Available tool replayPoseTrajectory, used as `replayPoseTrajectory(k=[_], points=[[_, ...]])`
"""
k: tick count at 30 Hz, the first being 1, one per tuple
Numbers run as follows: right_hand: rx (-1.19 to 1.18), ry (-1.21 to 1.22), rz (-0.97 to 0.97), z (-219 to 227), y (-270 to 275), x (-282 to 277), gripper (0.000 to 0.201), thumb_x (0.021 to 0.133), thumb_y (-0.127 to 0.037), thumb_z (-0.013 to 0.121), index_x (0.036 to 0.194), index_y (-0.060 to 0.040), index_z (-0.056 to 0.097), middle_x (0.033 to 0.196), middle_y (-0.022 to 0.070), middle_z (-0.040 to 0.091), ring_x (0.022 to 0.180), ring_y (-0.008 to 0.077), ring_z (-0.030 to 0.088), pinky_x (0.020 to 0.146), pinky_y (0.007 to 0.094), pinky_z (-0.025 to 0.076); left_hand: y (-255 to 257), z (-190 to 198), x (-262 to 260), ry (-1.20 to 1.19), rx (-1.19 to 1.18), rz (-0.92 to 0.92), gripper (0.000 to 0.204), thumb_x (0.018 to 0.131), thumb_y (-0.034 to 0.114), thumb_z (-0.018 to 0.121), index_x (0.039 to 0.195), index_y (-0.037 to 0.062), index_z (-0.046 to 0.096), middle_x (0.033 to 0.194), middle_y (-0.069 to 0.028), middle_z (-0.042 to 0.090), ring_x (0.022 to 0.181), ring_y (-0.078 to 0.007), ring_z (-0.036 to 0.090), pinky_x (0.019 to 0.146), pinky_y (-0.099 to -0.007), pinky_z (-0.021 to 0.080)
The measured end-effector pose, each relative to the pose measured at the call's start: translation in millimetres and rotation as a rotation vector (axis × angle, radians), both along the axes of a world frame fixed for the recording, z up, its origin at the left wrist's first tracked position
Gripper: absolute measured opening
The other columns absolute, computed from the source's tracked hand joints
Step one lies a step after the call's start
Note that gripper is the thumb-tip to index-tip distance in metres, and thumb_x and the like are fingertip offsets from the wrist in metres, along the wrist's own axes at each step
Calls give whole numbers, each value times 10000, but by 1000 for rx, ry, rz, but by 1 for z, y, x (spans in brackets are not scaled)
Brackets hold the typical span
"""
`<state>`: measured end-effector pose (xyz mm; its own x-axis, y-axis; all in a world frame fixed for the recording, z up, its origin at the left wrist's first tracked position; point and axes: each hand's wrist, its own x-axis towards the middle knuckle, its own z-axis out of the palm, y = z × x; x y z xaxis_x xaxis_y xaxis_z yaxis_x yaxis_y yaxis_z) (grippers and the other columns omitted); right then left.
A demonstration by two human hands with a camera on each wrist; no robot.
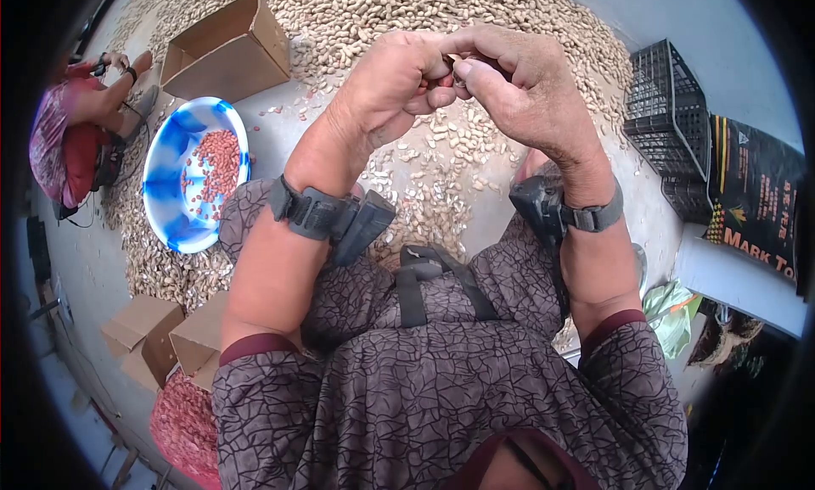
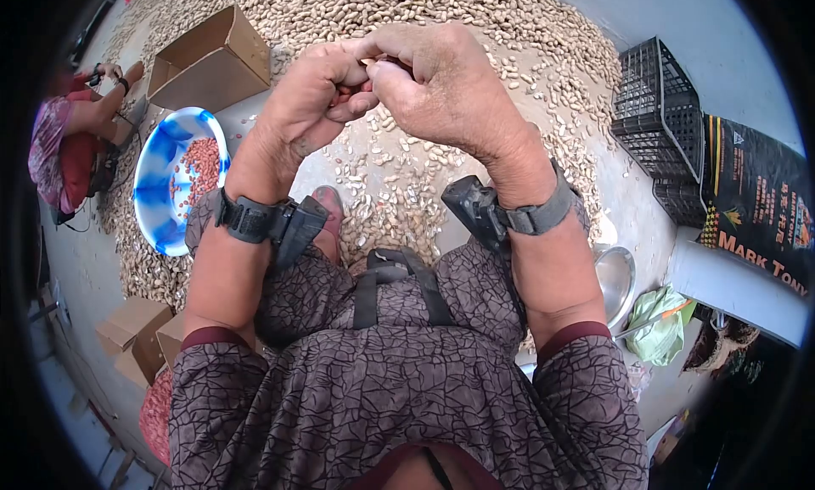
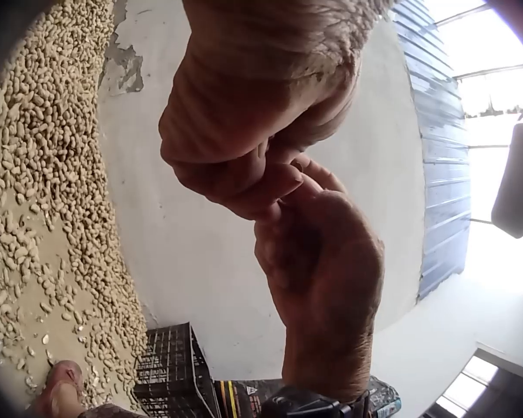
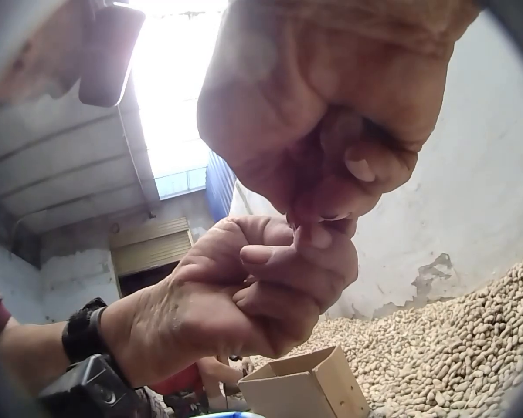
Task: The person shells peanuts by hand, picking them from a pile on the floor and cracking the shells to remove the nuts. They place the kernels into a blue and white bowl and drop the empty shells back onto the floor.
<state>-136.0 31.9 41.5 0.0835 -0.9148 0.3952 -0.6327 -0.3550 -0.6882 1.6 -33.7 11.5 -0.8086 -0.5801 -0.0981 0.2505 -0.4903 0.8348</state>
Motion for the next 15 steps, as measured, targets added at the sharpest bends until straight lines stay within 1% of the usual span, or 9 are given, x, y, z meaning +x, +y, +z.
replayPoseTrajectory(k=[1, 4, 6, 8, 10, 12, 13, 14, 15], points=[[-44, 18, -14, 0, 0, 1, 153, 692, -75, 480, 749, -13, 607, 522, 101, 532, 441, 125, 503, 430, 278, 402, -1, -2, 0, 15, -11, -7, 248, 695, -24, 397, 876, -76, 558, 688, -90, 543, 488, -50, 453, 345, -149, 268], [16, -66, -59, -2, 0, 0, 140, 692, -90, 498, 741, -8, 601, 519, 98, 521, 450, 122, 495, 441, 271, 402, -1, 1, 1, -67, 62, -8, 223, 725, -9, 403, 865, -64, 569, 662, -74, 533, 481, -50, 453, 343, -145, 267], [-6, -33, -99, 6, 1, -2, 134, 698, -95, 515, 741, -1, 599, 513, 74, 509, 462, 97, 475, 440, 268, 388, -4, -1, 2, -135, 54, 7, 191, 764, 17, 424, 866, -51, 570, 637, -46, 522, 477, -46, 449, 345, -145, 264], [149, -147, -112, 11, 4, -6, 129, 707, -112, 539, 721, 6, 588, 516, 45, 499, 474, 72, 440, 433, 264, 367, -5, -4, 3, -233, 120, 186, 195, 826, 49, 421, 961, -36, 535, 622, -1, 473, 449, -26, 339, 349, -132, 224], [172, -126, -47, 13, 4, -12, 178, 745, -159, 561, 688, 10, 573, 501, 26, 480, 459, 61, 406, 412, 253, 336, -8, -4, 7, -221, 71, 206, 201, 851, 75, 423, 972, -43, 531, 629, 4, 483, 446, -21, 328, 350, -130, 224], [643, 27, 137, 21, 7, -13, 256, 772, -222, 580, 667, 10, 558, 482, 23, 464, 442, 61, 396, 402, 247, 322, -10, -1, 11, -181, 72, 205, 194, 846, 59, 431, 978, -44, 531, 630, 1, 491, 448, -17, 347, 351, -124, 237], [667, 8, 147, 20, 7, -10, 340, 797, -303, 561, 662, 10, 560, 465, 19, 455, 425, 64, 404, 387, 240, 317, -10, 2, 13, -169, 84, 199, 227, 842, 40, 428, 1032, -47, 517, 626, -1, 494, 460, -18, 375, 354, -115, 256], [662, 9, 143, 18, 8, -7, 340, 797, -303, 561, 662, 10, 560, 465, 19, 455, 425, 64, 404, 387, 240, 317, -8, 4, 12, -168, 80, 196, 227, 842, 40, 428, 1032, -47, 517, 626, -1, 494, 460, -18, 375, 354, -115, 256], [677, -120, 90, 17, 10, -4, 347, 805, -312, 533, 674, 7, 565, 471, 20, 462, 421, 72, 420, 382, 240, 324, -5, 7, 10, -160, 68, 215, 251, 845, 40, 423, 1065, -49, 503, 622, -3, 495, 456, -19, 381, 355, -113, 264]])
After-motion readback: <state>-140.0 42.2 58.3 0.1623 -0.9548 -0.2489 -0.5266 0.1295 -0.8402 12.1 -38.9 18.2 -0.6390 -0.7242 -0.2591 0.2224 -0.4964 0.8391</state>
